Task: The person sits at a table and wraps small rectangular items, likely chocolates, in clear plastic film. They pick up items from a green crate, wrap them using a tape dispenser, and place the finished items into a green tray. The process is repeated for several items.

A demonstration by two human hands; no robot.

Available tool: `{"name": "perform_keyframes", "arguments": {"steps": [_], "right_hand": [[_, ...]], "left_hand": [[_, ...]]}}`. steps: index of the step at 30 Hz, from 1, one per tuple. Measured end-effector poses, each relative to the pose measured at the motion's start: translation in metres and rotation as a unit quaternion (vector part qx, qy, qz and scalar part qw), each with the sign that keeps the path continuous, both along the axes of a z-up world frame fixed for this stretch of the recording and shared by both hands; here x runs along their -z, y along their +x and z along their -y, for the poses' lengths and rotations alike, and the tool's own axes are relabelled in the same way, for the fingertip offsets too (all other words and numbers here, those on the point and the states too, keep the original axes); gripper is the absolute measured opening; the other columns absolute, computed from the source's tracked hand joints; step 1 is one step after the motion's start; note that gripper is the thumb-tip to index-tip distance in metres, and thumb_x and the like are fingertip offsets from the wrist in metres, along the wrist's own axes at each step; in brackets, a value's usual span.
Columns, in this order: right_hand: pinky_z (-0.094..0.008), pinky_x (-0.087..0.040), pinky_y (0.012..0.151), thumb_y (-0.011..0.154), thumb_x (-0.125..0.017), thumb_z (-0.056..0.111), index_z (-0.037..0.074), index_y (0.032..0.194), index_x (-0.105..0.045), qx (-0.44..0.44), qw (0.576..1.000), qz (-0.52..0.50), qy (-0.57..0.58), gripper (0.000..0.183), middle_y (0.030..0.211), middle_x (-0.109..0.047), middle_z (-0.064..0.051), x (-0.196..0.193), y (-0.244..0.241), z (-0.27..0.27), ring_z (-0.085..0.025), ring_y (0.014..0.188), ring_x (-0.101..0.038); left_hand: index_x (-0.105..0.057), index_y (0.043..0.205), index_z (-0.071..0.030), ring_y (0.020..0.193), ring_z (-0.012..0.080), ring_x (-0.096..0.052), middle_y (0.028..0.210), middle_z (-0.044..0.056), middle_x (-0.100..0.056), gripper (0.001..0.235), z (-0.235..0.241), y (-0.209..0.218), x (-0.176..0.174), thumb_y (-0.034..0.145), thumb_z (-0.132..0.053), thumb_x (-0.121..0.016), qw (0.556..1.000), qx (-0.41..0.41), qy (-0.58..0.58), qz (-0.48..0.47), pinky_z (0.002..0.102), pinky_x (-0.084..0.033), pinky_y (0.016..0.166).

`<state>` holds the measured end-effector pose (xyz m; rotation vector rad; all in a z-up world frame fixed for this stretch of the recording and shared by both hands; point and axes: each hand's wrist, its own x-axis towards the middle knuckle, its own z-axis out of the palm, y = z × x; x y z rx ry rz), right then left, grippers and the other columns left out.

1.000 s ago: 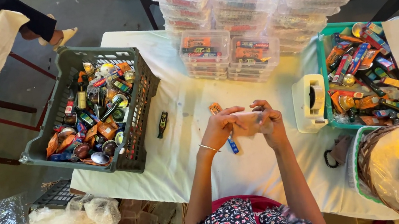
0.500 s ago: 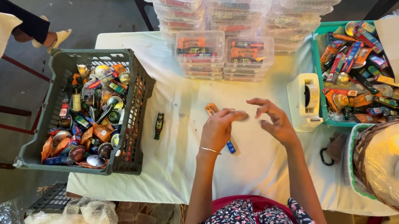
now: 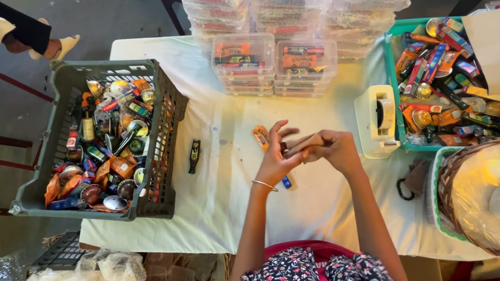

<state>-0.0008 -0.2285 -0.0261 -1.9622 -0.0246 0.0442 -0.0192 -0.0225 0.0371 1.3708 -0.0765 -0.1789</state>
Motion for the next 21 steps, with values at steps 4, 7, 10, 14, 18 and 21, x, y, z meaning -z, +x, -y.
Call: {"name": "perform_keyframes", "arguments": {"steps": [4,7,10,14,18,21], "right_hand": [[-0.025,-0.056,0.072,0.085,-0.08,0.011,-0.001,0.105,-0.075,0.008,0.978,-0.01,0.207,0.024,0.091,-0.075,0.0,-0.028,-0.001,-0.006,-0.006,0.08,-0.065],[-0.026,-0.054,0.071,0.093,-0.076,0.015,0.0,0.108,-0.074,0.032,0.969,-0.064,0.237,0.022,0.094,-0.074,-0.001,-0.037,-0.003,-0.004,-0.007,0.081,-0.064],[-0.03,-0.055,0.071,0.097,-0.07,0.02,0.0,0.111,-0.073,-0.026,0.961,-0.123,0.248,0.024,0.095,-0.073,-0.003,-0.034,-0.006,0.002,-0.012,0.081,-0.065],[-0.031,-0.052,0.087,0.091,-0.068,0.003,0.0,0.107,-0.074,-0.068,0.96,-0.066,0.264,0.017,0.107,-0.072,-0.004,-0.012,-0.005,0.014,-0.014,0.096,-0.064],[-0.032,-0.051,0.096,0.08,-0.053,-0.011,-0.003,0.093,-0.076,-0.116,0.963,-0.003,0.242,0.028,0.12,-0.074,-0.006,0.006,-0.001,0.025,-0.017,0.107,-0.067],[-0.031,-0.05,0.097,0.089,-0.05,-0.007,-0.001,0.096,-0.077,-0.122,0.968,-0.071,0.209,0.029,0.112,-0.075,-0.007,-0.02,-0.003,0.02,-0.016,0.104,-0.067]], "left_hand": [[-0.053,0.124,-0.024,0.097,0.0037,-0.065,0.111,-0.009,-0.066,0.057,-0.005,0.005,0.038,0.078,0.003,-0.073,0.992,0.094,-0.03,-0.074,0.026,-0.057,0.081],[-0.068,0.116,-0.002,0.101,0.0102,-0.066,0.112,0.005,-0.07,0.02,-0.003,0.008,0.089,0.096,-0.006,-0.073,0.993,0.109,-0.021,-0.048,0.029,-0.053,0.088],[-0.068,0.116,-0.002,0.1,0.0103,-0.066,0.108,0.004,-0.069,0.017,-0.002,0.007,0.069,0.103,-0.014,-0.069,0.993,0.039,-0.087,-0.064,0.029,-0.056,0.094],[-0.069,0.112,-0.01,0.089,0.0089,-0.065,0.093,-0.005,-0.065,0.016,-0.003,0.008,0.055,0.096,-0.012,-0.065,0.983,0.006,-0.134,-0.127,0.029,-0.057,0.083],[-0.073,0.102,-0.003,0.075,0.0064,-0.048,0.09,-0.001,-0.062,0.023,-0.007,0.012,0.106,0.099,0.003,-0.052,0.99,0.014,-0.124,-0.059,0.025,-0.051,0.073],[-0.072,0.095,-0.005,0.071,0.0051,-0.047,0.093,-0.003,-0.068,0.028,-0.004,0.014,0.086,0.095,0.005,-0.046,0.995,-0.026,-0.062,-0.079,0.022,-0.039,0.063]]}}
